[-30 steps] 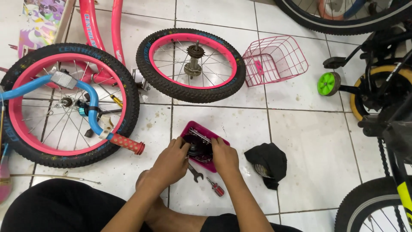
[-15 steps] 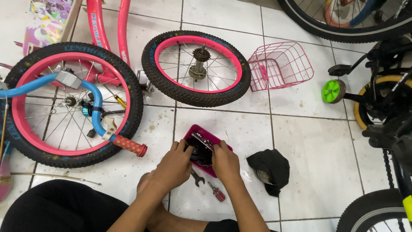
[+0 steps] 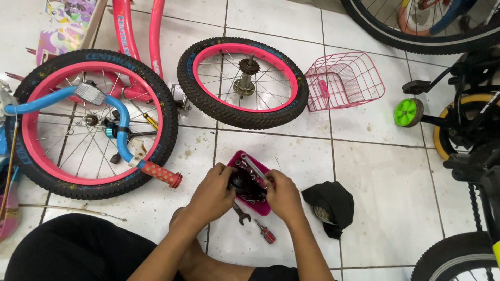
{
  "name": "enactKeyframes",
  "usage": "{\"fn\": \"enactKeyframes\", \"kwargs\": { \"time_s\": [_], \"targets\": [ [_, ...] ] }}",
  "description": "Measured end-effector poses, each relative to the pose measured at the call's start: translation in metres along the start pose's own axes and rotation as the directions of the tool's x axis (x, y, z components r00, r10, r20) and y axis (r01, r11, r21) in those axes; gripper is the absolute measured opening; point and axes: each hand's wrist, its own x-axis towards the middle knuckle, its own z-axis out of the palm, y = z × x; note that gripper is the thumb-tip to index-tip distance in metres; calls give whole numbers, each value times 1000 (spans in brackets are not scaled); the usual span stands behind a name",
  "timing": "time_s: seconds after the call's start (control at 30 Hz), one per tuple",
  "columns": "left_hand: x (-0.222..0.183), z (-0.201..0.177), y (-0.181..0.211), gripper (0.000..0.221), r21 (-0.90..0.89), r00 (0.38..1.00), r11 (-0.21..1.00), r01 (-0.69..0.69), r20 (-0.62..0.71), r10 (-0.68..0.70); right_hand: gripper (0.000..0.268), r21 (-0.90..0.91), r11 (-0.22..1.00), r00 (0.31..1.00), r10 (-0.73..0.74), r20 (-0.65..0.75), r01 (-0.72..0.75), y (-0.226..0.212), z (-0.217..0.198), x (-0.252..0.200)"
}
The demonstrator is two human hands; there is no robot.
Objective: Threading a brake cable through a bicycle brake lever and organizing small repair parts.
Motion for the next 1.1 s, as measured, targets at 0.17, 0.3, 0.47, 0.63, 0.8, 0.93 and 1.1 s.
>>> {"fn": "enactKeyframes", "kwargs": {
  "time_s": [0.17, 0.3, 0.47, 0.63, 0.8, 0.93, 1.1],
  "targets": [
    [0, -17, 17, 43, -469, 999, 883, -2, -41, -19, 18, 650, 760, 998, -35, 47, -4, -16, -13, -14],
    [-4, -24, 27, 39, -575, 998, 817, 39, 67, 0, 20, 794, 608, 995, -79, 59, 1, 0, 9, -10],
    [3, -1, 12, 25, -650, 993, 751, 117, 97, -71, 20, 818, 571, 997, 66, 33, -65, -32, 9, -17],
    [9, 0, 8, 36, -602, 982, 779, 177, 51, -184, 20, 859, 493, 980, 191, 49, -139, -43, 8, -19],
    [13, -3, 0, 31, -490, 974, 847, 206, 23, -223, 12, 929, 367, 932, 349, -99, -39, 8, -17, 15],
    [18, -4, 0, 30, -473, 967, 848, 237, 35, -251, 31, 974, 224, 861, 489, -140, 31, 44, -34, 38],
    [28, 7, -7, 29, -463, 965, 850, 251, 48, -258, 32, 943, 284, 812, 583, -28, -172, 73, -10, 49]
  ]
}}
